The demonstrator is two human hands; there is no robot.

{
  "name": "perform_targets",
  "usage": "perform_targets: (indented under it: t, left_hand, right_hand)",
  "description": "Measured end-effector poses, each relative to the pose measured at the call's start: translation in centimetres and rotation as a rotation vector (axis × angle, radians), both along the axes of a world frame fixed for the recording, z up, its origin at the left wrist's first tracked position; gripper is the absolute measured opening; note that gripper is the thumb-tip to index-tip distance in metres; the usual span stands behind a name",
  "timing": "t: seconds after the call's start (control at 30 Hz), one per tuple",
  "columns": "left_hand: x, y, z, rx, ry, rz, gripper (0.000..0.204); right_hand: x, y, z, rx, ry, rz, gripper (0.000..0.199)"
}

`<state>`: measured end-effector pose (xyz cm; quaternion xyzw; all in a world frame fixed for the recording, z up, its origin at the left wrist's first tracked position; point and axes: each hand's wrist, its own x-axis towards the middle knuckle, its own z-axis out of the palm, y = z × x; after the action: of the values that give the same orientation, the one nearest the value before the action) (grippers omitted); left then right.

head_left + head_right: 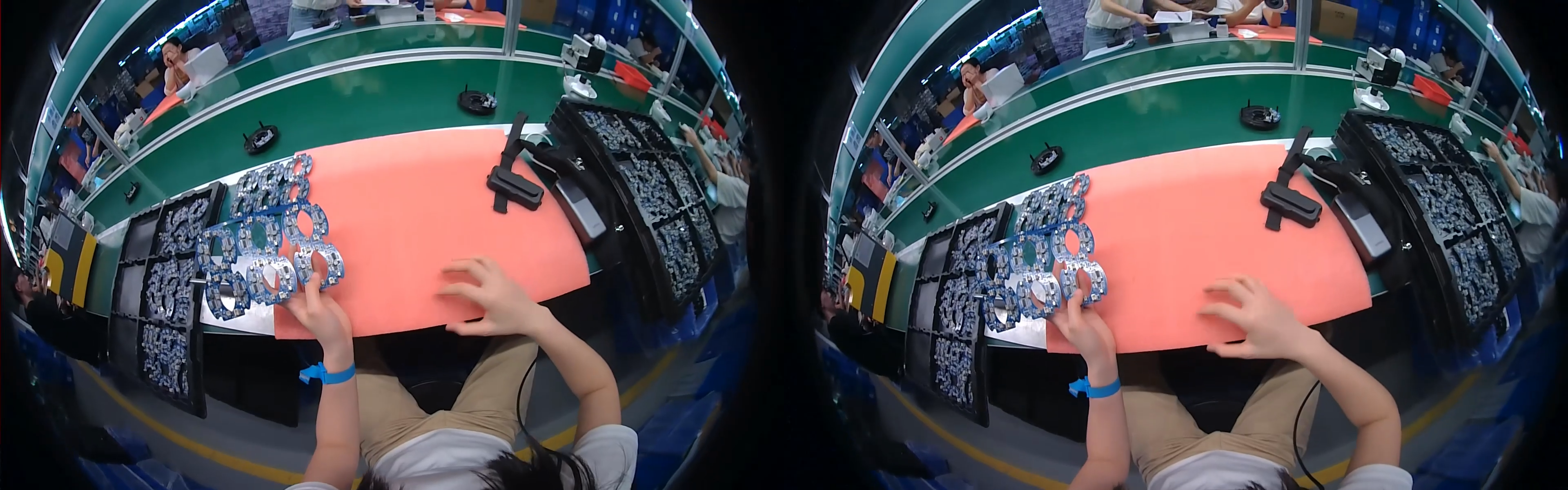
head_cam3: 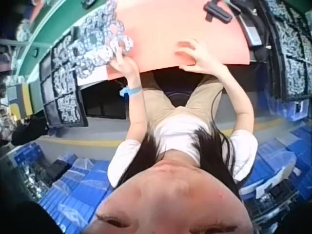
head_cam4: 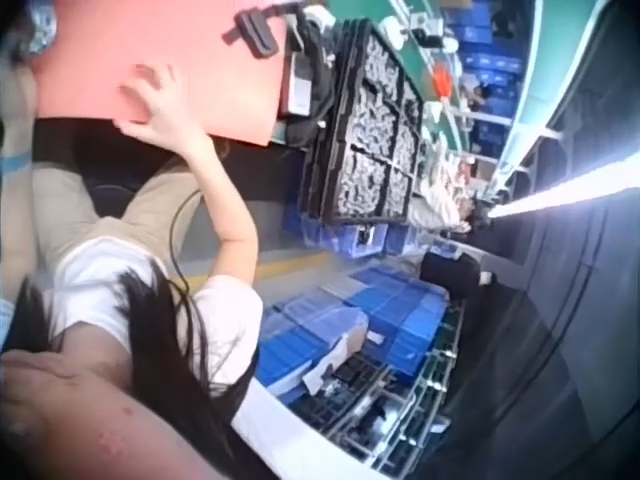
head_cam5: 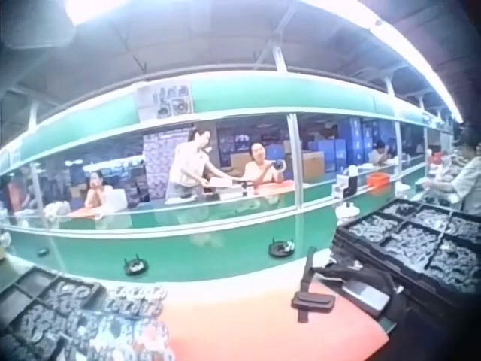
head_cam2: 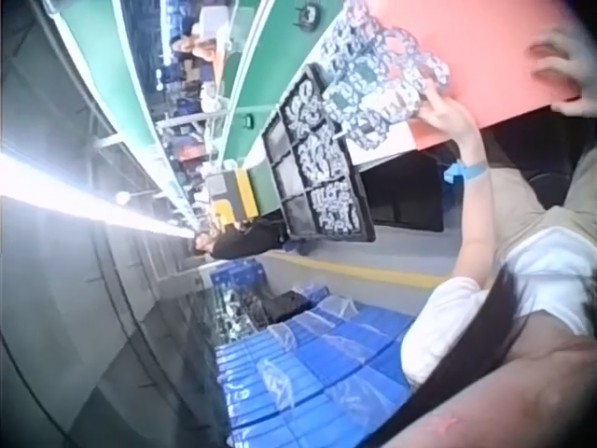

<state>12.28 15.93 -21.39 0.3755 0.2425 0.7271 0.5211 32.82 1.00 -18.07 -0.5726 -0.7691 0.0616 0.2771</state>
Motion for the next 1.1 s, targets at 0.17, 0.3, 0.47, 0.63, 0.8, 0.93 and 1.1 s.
perform_targets:
  t: [0.17,0.3,0.47,0.63,0.8,0.93,1.1]
  left_hand:
    - [-0.3,-0.2,0.4,-0.016,-0.055,-0.02,0.07]
    - [-0.5,-1.3,1.6,-0.049,-0.053,-0.017,0.075]
    - [-0.6,-2.0,1.3,-0.093,-0.045,-0.047,0.075]
    - [-0.7,-2.8,2.2,-0.098,-0.067,-0.122,0.072]
    - [0.9,-1.7,1.6,-0.102,-0.023,-0.126,0.064]
    - [0.8,-0.5,0.1,-0.104,-0.017,-0.176,0.05]
    - [0.3,-0.9,0.6,-0.142,-0.012,-0.107,0.06]
  right_hand:
    - [-0.9,-0.5,-0.9,-0.062,-0.248,-0.015,0.062]
    - [-1.4,-1.7,-1.5,-0.039,-0.162,-0.017,0.06]
    - [-1.1,-2.5,-1.3,0.035,-0.116,-0.002,0.055]
    - [-0.8,-2.0,2.5,-0.176,-0.187,0.125,0.045]
    - [2.7,5.6,4.6,-0.252,0.034,0.177,0.034]
    - [8.8,17.6,2.4,0.038,0.043,-0.163,0.018]
    - [11.8,27.3,-2.1,0.143,-0.026,-0.48,0.009]
